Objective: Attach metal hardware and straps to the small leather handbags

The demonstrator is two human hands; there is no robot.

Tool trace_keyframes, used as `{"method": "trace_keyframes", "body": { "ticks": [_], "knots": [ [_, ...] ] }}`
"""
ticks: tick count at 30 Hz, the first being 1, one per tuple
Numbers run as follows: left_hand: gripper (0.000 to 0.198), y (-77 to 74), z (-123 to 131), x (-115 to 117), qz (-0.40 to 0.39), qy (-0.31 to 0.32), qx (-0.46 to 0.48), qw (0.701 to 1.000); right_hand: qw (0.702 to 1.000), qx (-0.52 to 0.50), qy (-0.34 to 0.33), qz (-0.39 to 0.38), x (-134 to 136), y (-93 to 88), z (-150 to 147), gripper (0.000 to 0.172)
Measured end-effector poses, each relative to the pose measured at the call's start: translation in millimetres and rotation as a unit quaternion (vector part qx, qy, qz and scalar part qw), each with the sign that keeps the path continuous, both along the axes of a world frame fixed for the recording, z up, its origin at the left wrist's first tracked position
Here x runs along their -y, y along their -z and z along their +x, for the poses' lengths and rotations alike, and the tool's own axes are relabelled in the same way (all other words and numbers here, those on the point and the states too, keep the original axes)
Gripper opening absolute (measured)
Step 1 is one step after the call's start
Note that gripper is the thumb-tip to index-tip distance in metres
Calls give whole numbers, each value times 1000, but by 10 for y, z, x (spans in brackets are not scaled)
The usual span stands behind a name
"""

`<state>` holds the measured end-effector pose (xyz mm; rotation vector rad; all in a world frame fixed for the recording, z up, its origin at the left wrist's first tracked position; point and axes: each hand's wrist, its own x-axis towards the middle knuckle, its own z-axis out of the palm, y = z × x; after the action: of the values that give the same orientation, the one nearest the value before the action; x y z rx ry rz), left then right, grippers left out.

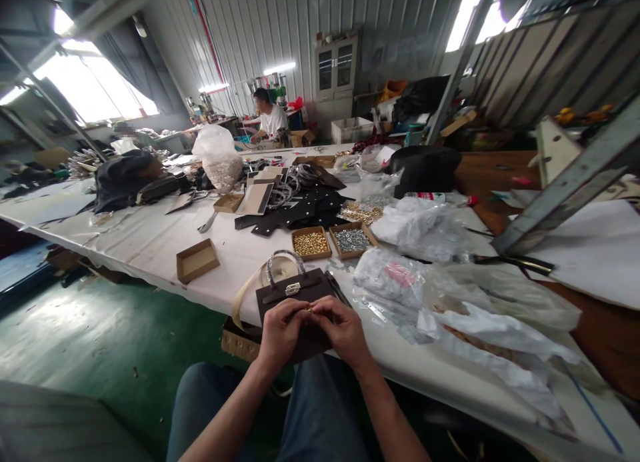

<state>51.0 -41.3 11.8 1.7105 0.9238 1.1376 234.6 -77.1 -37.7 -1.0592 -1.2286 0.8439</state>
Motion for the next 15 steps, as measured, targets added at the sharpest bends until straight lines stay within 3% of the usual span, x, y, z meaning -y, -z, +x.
{"method": "trace_keyframes", "body": {
  "ticks": [8,12,15],
  "knots": [
    [22,15,-12,23,27,-3,5,1000,1000,2,-2,1,4,32,-1,8],
    [22,-24,-25,36,36,-1,4,999,1000,-9,-6,-9,22,-48,-20,13],
    [23,36,0,57,43,-11,7,999,1000,-5,-19,-24,47,-110,-2,14]
  ]
}}
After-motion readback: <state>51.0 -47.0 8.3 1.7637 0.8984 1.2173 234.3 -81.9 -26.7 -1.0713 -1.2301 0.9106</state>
